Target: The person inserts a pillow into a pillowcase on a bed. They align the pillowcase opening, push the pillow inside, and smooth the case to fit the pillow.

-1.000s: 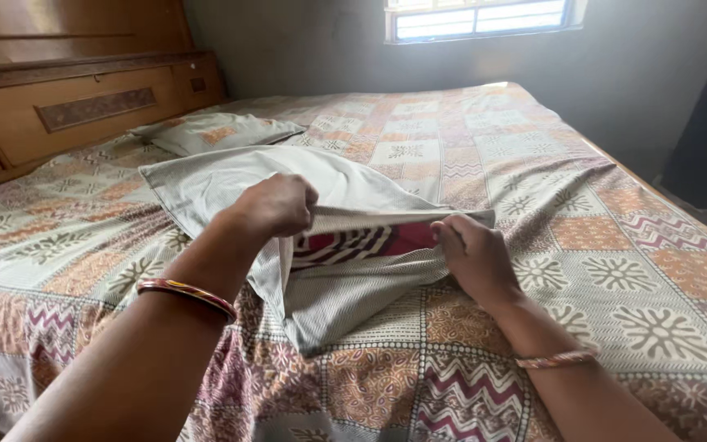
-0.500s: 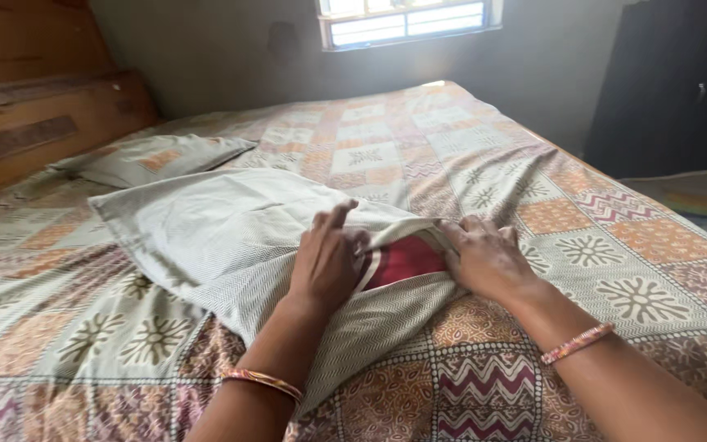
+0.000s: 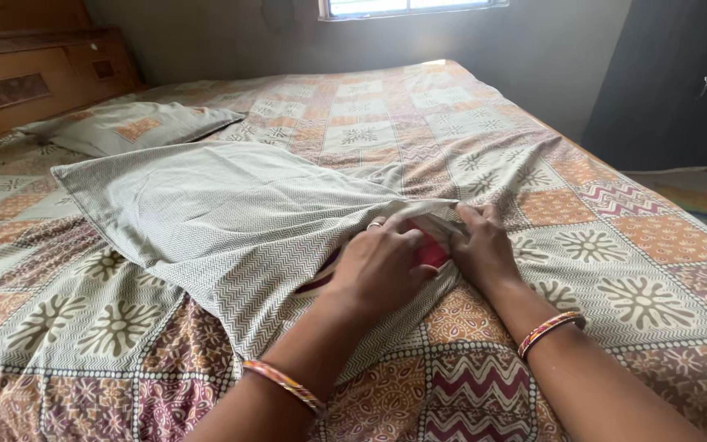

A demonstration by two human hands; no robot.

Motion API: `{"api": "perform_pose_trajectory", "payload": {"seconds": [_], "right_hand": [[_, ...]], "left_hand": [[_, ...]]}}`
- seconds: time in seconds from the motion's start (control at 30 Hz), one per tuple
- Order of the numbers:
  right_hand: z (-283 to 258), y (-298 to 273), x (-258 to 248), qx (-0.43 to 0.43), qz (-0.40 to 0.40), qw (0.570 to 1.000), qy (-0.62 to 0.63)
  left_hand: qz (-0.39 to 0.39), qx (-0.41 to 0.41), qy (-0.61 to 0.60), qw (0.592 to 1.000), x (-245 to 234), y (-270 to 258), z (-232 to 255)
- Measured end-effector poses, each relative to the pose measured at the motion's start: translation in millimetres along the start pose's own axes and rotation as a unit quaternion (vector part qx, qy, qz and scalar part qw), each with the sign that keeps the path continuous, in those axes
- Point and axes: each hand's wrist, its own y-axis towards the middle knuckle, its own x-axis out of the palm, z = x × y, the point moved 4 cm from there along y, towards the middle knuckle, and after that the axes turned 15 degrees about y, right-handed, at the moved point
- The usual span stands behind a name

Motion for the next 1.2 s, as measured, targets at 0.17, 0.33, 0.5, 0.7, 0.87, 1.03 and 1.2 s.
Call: {"api": "perform_pose_trajectory", "payload": {"seconds": [0.17,0.33,0.5,0.7,0.87,1.03,1.2], "right_hand": [[-3.7,-7.2,-2.1,-0.014,0.031,0.999,-0.018],[0.8,-9.9,-9.2,0.057,0.024,0.997,-0.036],[21.5,9.8,-6.4,0.127,-0.036,0.991,-0.017],[39.4,15.2,-13.1,0.225,-0.149,0.942,0.199],[25.9,3.7,-15.1,0.27,-0.17,0.913,0.253],[10.5,-1.6,-25.2,0.203,-0.162,0.948,0.185],[10.3,-1.7,-26.3,0.175,-0.124,0.96,0.179]], "left_hand": [[-0.053,-0.08,0.038,0.995,39.4,34.7,4.5],[-0.169,-0.129,-0.017,0.977,50.6,54.5,-11.8],[-0.211,-0.082,-0.019,0.974,41.1,60.6,-18.9],[-0.148,-0.125,0.014,0.981,46.8,53.5,-15.8],[-0.195,-0.075,0.032,0.977,50.1,55.5,5.7],[-0.208,-0.069,0.007,0.976,33.0,49.7,3.3],[-0.144,-0.075,0.003,0.987,16.7,44.3,-2.3]]}}
